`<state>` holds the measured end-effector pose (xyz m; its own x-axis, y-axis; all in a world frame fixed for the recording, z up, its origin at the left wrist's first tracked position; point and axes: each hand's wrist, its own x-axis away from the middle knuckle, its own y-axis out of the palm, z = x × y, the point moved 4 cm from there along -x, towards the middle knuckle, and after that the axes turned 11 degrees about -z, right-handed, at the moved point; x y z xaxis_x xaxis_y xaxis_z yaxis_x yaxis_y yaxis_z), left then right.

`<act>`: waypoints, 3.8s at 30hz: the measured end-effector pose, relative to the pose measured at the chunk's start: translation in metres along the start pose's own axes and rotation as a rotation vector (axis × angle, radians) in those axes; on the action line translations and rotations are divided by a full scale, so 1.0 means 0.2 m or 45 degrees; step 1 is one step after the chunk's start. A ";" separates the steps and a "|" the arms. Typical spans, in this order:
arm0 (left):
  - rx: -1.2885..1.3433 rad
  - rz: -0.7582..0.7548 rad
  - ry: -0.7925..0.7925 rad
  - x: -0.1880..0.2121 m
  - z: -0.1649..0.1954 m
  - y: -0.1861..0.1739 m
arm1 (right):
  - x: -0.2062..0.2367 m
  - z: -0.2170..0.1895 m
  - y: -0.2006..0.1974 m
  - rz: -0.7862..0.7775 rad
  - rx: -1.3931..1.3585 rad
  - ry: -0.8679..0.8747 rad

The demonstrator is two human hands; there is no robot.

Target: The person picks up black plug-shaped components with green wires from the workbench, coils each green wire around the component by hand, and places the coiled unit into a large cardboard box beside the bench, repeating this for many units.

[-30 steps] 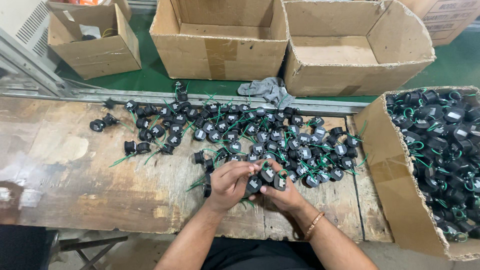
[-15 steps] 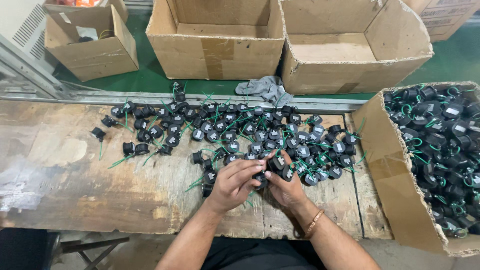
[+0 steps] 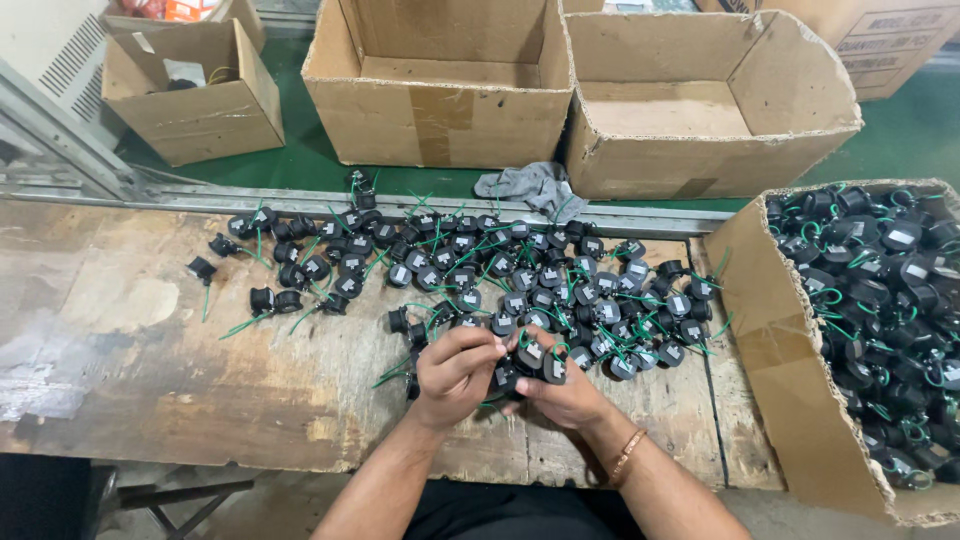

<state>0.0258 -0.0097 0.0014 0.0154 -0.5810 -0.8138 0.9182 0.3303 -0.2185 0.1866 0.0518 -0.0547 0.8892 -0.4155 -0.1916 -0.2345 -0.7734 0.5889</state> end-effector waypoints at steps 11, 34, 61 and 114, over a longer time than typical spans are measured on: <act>0.352 -0.210 -0.289 -0.05 -0.05 0.01 | 0.03 0.00 -0.12 0.213 0.117 -0.217; 0.259 -0.133 -0.354 -0.05 -0.06 -0.08 | 0.24 -0.40 0.09 0.625 0.500 -0.452; 0.024 0.103 -0.412 0.11 -0.02 -0.25 | 1.03 -1.03 0.26 1.572 2.455 -0.245; -0.043 -0.157 0.082 -0.39 -0.19 0.10 | -0.13 -0.24 -0.09 0.365 1.468 0.014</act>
<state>0.0281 0.0702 0.0398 -0.1231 -0.5703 -0.8122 0.8978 0.2847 -0.3360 0.1860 0.0993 -0.0222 0.7488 -0.6437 -0.1584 -0.6357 -0.6297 -0.4464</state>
